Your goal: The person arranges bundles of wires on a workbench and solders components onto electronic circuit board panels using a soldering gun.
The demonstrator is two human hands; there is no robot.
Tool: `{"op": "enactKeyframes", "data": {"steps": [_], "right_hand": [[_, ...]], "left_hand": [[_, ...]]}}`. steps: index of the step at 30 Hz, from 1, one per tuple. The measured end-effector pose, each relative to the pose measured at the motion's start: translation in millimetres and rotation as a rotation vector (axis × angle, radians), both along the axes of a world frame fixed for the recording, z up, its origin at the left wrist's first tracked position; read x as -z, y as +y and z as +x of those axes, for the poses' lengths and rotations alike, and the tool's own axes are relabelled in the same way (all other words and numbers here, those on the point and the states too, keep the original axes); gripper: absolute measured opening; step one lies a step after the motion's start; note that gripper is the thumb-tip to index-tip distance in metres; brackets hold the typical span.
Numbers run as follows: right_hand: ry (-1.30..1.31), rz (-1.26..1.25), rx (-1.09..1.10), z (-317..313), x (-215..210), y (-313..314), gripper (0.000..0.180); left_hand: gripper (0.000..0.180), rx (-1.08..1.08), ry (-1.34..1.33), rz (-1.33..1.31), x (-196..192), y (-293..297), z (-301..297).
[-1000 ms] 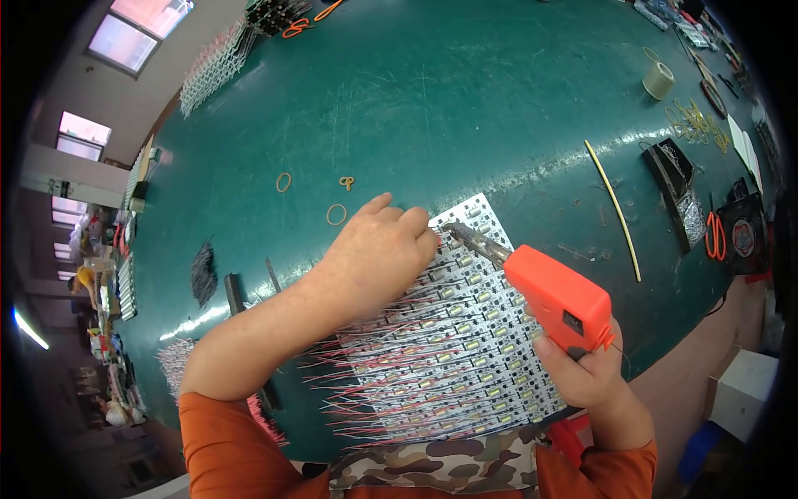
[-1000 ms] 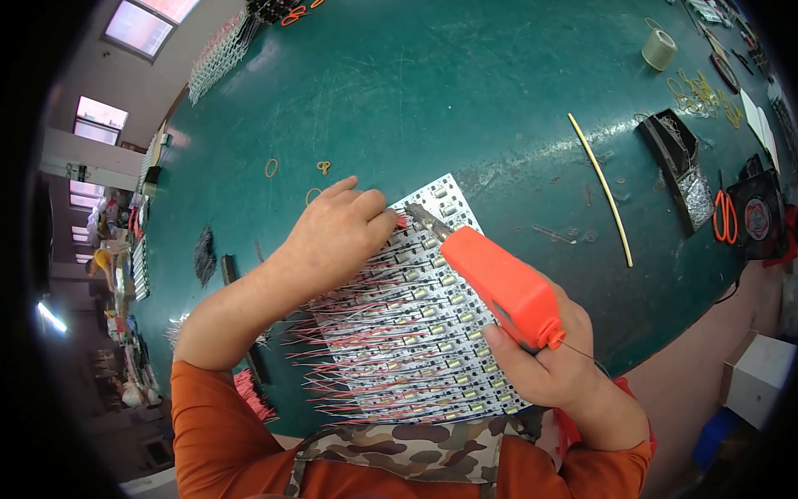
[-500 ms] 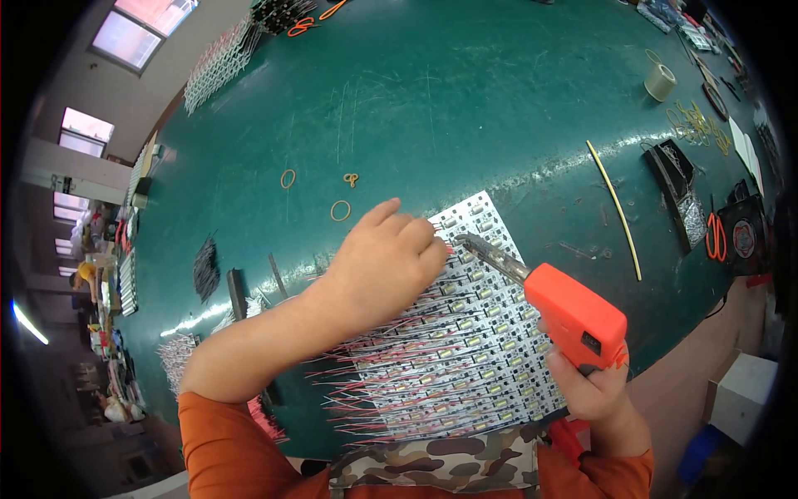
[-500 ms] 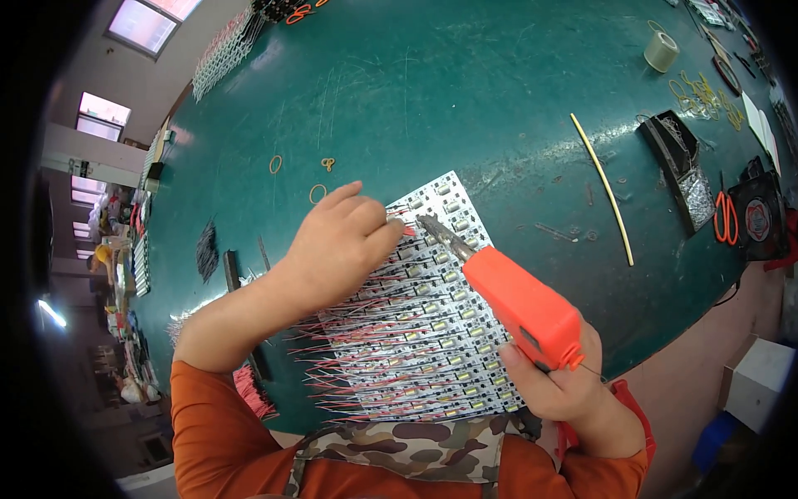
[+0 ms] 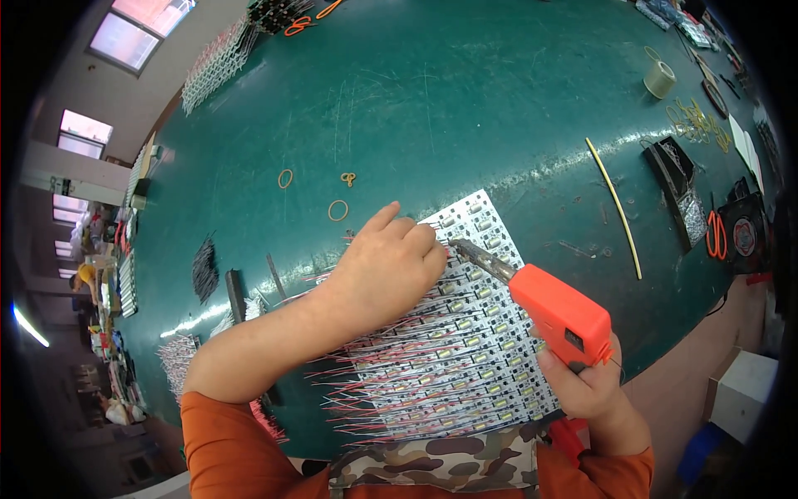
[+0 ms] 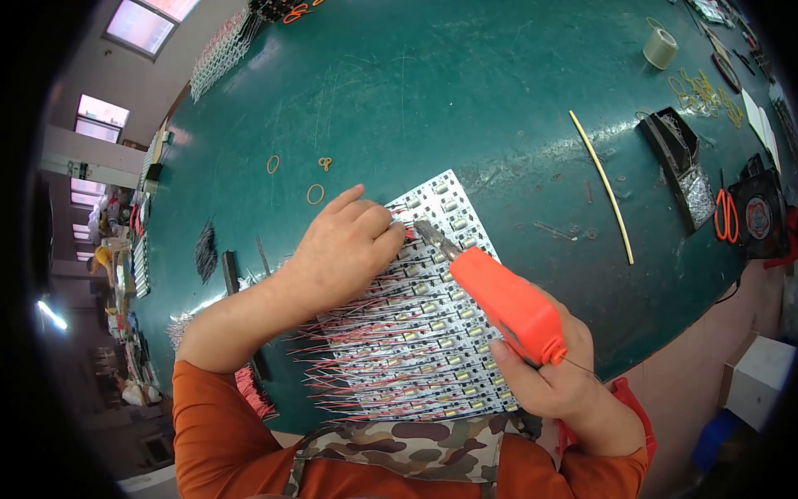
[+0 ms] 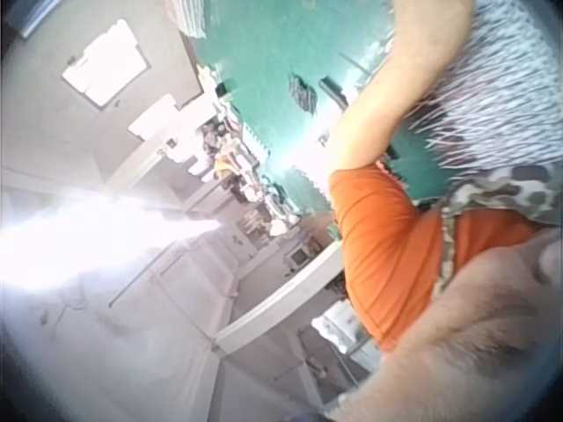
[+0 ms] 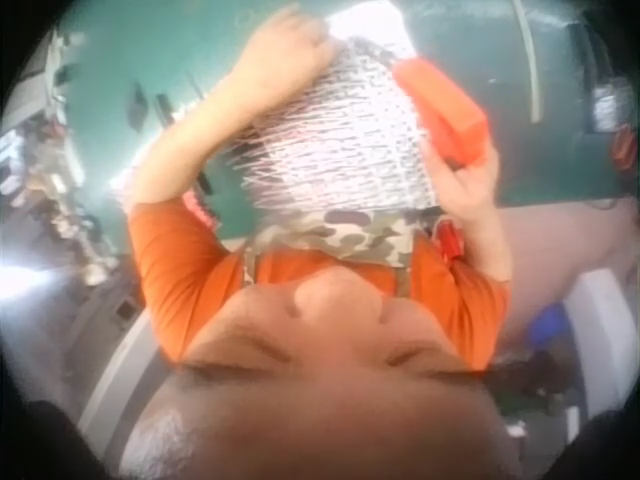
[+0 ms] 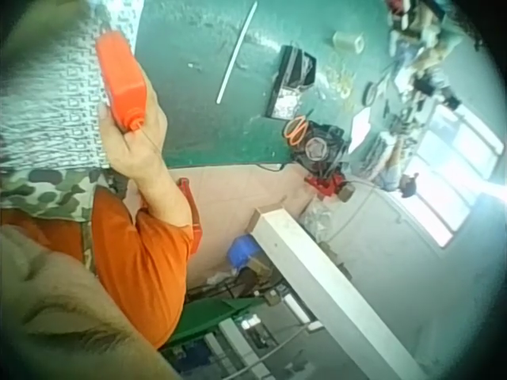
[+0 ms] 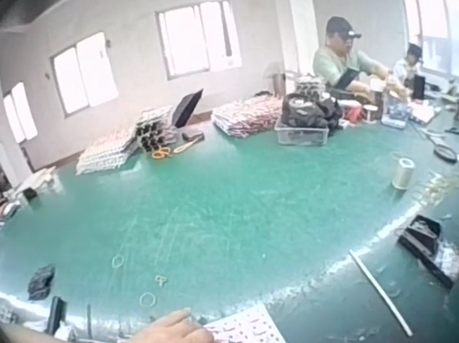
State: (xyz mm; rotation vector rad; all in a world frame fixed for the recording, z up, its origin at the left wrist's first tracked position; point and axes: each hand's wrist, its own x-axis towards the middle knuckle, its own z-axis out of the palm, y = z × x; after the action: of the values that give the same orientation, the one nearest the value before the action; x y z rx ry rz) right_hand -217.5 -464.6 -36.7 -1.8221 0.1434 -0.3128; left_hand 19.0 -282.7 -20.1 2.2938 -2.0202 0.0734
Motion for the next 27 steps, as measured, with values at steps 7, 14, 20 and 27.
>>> {"op": "enactKeyframes", "data": {"steps": [7,14,20,27], "right_hand": [[0.05,0.023,-0.015,-2.3,-5.2,-0.9,0.05],[-0.034,-0.081,0.029,3.1,-3.5,2.0,0.051],[0.02,0.01,-0.014,-5.9,-5.3,-2.5,0.05],[-0.029,-0.016,0.022,-7.5,-4.5,-2.2,0.044]], "left_hand": [[0.019,-0.01,-0.024,0.112,-6.2,-2.8,0.4],[0.018,0.003,-0.028,0.103,-5.0,-3.9,1.6],[0.017,-0.003,-0.024,0.118,-5.6,-4.3,2.0],[0.016,-0.002,-0.023,0.118,-6.6,-5.0,1.8]]}}
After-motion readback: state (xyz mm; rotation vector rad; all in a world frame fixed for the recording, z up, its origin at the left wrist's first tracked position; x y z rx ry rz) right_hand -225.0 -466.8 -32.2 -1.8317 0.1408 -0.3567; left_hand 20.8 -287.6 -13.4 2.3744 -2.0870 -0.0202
